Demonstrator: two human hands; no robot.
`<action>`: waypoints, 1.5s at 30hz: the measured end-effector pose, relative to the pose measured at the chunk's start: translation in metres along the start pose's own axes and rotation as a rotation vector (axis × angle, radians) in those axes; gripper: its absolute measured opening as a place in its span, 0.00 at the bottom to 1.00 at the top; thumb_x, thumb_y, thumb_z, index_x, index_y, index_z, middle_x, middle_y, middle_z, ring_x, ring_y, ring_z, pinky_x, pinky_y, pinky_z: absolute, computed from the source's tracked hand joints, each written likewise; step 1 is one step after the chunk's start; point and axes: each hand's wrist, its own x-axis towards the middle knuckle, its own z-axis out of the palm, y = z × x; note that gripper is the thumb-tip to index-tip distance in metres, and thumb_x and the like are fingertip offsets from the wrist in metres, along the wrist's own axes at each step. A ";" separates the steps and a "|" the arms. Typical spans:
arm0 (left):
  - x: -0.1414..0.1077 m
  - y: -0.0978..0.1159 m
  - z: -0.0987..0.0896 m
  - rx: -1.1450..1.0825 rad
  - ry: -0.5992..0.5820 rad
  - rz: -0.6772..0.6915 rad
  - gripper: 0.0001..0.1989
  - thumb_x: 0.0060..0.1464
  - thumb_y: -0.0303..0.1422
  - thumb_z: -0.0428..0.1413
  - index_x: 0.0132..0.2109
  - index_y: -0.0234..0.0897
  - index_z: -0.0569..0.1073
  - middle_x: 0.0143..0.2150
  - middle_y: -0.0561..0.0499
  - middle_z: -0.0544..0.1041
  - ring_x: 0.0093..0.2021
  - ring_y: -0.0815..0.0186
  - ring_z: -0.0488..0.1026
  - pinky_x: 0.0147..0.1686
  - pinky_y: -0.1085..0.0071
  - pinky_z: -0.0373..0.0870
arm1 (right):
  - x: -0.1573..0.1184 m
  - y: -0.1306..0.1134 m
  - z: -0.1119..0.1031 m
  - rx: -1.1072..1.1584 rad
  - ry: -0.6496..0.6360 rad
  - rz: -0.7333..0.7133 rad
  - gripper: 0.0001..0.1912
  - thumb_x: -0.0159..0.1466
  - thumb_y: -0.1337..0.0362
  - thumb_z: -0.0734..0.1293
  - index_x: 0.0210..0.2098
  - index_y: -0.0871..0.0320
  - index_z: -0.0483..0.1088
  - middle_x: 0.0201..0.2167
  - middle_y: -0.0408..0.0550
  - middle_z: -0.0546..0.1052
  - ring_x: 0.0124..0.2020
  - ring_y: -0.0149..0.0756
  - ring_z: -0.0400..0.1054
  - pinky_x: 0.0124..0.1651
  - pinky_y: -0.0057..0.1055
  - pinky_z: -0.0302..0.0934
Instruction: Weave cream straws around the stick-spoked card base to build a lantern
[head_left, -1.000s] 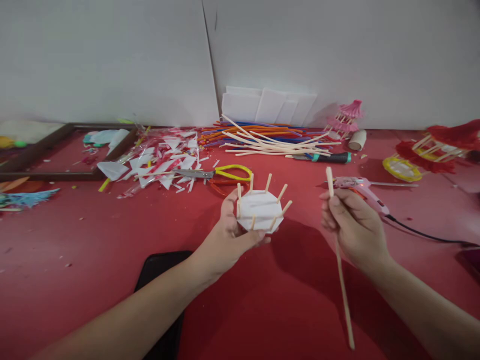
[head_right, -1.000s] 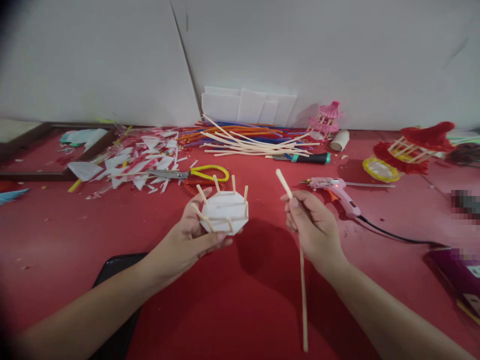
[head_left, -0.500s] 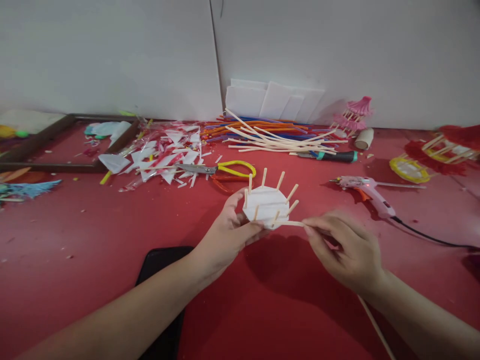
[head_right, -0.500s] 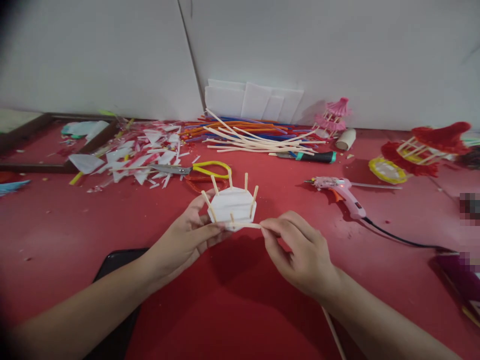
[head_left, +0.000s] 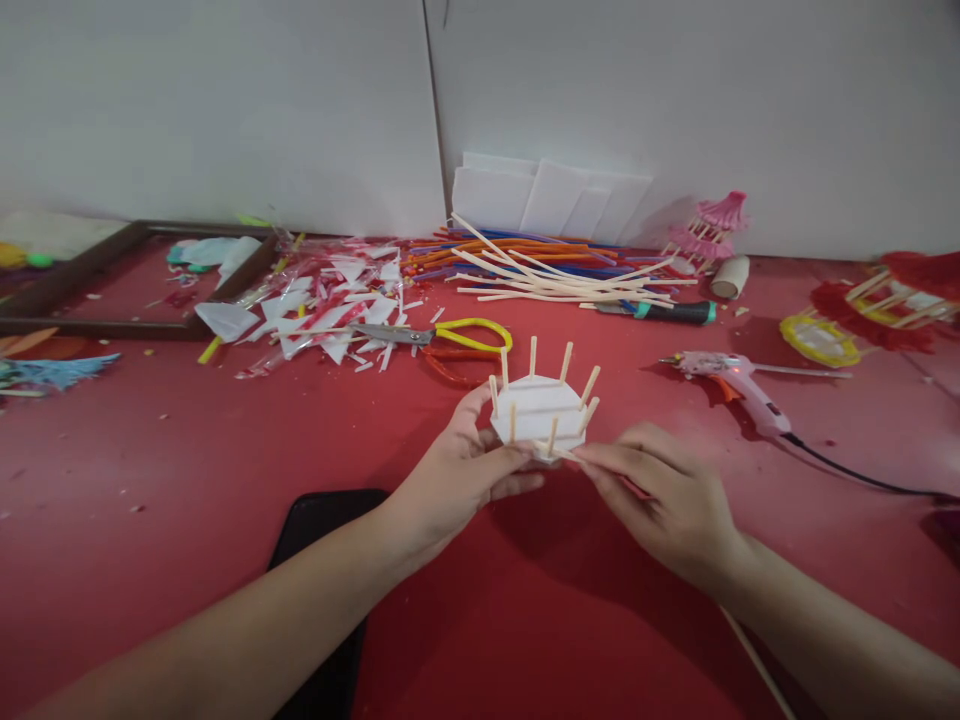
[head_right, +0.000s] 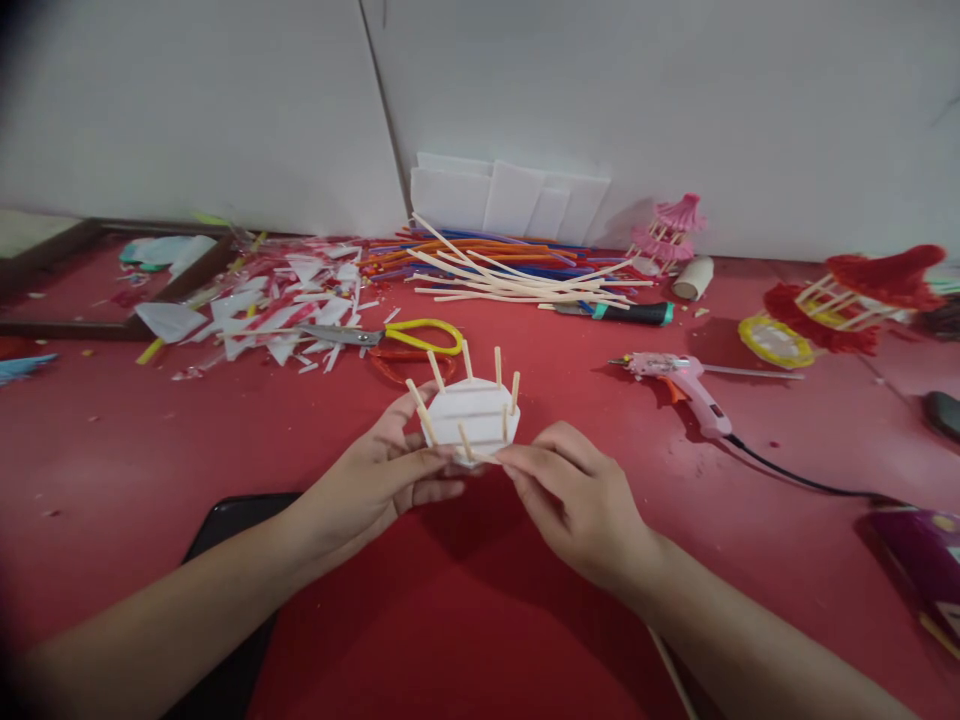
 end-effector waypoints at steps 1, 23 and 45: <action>0.000 0.000 0.000 0.003 0.000 -0.010 0.36 0.55 0.23 0.61 0.65 0.45 0.53 0.41 0.51 0.82 0.38 0.67 0.82 0.36 0.74 0.79 | 0.000 0.001 -0.001 0.020 -0.006 0.022 0.12 0.65 0.75 0.65 0.46 0.61 0.73 0.32 0.45 0.72 0.32 0.26 0.68 0.35 0.23 0.64; -0.002 0.002 0.003 0.099 0.047 -0.049 0.33 0.51 0.27 0.65 0.61 0.36 0.60 0.39 0.47 0.82 0.34 0.65 0.81 0.34 0.72 0.78 | -0.001 0.002 -0.002 -0.027 -0.052 -0.048 0.16 0.64 0.78 0.61 0.47 0.58 0.72 0.39 0.51 0.75 0.38 0.32 0.72 0.38 0.27 0.68; -0.002 0.000 0.004 0.075 -0.002 -0.088 0.22 0.47 0.28 0.67 0.47 0.34 0.68 0.32 0.49 0.82 0.26 0.69 0.79 0.28 0.76 0.77 | 0.000 -0.002 0.000 -0.073 0.016 -0.010 0.11 0.66 0.73 0.63 0.45 0.56 0.72 0.36 0.47 0.77 0.36 0.31 0.73 0.38 0.27 0.70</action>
